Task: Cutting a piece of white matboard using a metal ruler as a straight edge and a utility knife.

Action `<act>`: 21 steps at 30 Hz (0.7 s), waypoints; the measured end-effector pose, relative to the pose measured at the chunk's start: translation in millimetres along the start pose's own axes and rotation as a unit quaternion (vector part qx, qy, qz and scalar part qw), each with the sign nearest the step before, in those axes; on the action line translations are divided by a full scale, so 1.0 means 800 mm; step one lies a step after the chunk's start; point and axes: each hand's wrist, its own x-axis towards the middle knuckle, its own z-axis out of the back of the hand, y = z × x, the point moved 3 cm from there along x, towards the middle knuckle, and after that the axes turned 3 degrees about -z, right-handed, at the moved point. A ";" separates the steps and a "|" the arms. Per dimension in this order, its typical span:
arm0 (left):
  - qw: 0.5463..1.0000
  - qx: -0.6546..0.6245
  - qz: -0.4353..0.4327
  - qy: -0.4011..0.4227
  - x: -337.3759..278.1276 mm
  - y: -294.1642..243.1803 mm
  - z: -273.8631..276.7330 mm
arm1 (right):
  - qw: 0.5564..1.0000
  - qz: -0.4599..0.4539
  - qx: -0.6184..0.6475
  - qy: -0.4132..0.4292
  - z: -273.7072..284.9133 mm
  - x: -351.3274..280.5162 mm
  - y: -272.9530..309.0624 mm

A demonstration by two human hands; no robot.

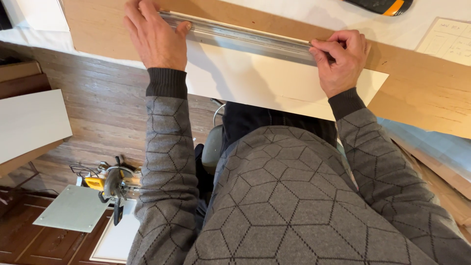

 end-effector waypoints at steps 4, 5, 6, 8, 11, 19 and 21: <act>0.996 0.039 0.005 -0.078 -0.016 -0.008 -0.011 | 1.000 0.008 -0.004 -0.005 0.000 0.002 0.002; 0.997 0.031 0.021 -0.073 -0.019 -0.012 -0.014 | 1.000 0.007 -0.004 -0.003 0.000 0.002 0.003; 0.997 0.022 0.037 -0.069 -0.022 -0.017 -0.019 | 1.000 0.007 -0.006 -0.002 0.001 0.002 0.003; 0.996 0.013 0.053 -0.065 -0.029 -0.034 -0.020 | 1.000 0.001 0.004 0.002 0.002 0.003 0.005; 0.996 0.004 0.066 -0.062 -0.042 -0.057 -0.021 | 1.000 0.003 0.004 0.005 0.004 0.006 0.010; 0.994 -0.007 0.092 -0.058 -0.059 -0.098 -0.043 | 1.000 0.016 -0.002 0.012 0.008 0.014 0.017; 0.991 -0.006 0.136 0.010 -0.066 -0.109 -0.055 | 1.000 0.011 -0.001 0.015 0.009 0.012 0.021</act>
